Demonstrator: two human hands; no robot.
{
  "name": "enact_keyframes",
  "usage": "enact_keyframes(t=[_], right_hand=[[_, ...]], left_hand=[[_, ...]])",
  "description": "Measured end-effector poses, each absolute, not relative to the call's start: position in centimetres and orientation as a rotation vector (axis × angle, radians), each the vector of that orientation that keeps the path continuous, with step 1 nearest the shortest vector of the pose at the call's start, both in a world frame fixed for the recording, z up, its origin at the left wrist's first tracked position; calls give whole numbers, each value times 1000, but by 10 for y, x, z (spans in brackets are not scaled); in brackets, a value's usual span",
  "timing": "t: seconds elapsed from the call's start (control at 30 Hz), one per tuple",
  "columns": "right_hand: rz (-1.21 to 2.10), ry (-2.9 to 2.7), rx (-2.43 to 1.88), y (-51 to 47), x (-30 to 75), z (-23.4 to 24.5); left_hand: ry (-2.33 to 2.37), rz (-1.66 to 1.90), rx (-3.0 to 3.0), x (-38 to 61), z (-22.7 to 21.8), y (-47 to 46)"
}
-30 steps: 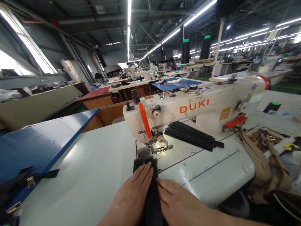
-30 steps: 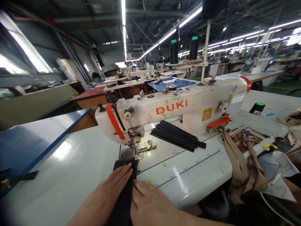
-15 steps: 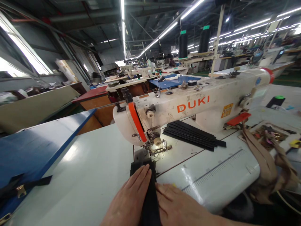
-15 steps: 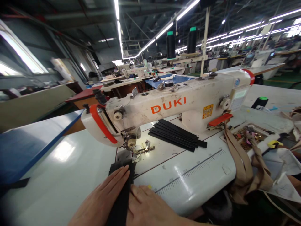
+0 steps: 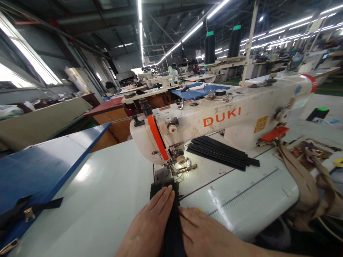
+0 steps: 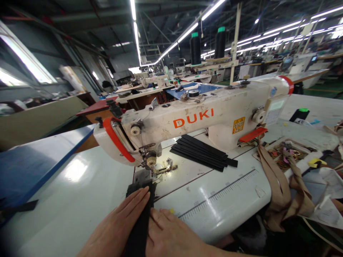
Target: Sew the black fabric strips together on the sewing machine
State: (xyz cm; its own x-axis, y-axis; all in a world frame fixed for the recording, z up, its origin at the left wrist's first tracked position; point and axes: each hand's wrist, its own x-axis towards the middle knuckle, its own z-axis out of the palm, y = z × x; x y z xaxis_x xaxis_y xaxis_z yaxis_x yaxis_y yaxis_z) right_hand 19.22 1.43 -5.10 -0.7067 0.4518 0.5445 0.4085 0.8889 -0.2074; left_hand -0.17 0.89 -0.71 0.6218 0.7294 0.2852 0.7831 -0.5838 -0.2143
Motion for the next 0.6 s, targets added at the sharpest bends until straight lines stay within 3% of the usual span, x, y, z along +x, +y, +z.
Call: enact_keyframes(t=[0.23, 0.47, 0.6], right_hand=[[-44, -2552, -555, 15, 204, -28], [-11, -2418, -865, 22, 198, -20], [-65, -2487, -734, 30, 195, -22]], left_hand=[[-1251, -148, -2562, 3, 3, 8], [-1381, -148, -2597, 9, 7, 7], [-1371, -129, -2589, 11, 5, 8]])
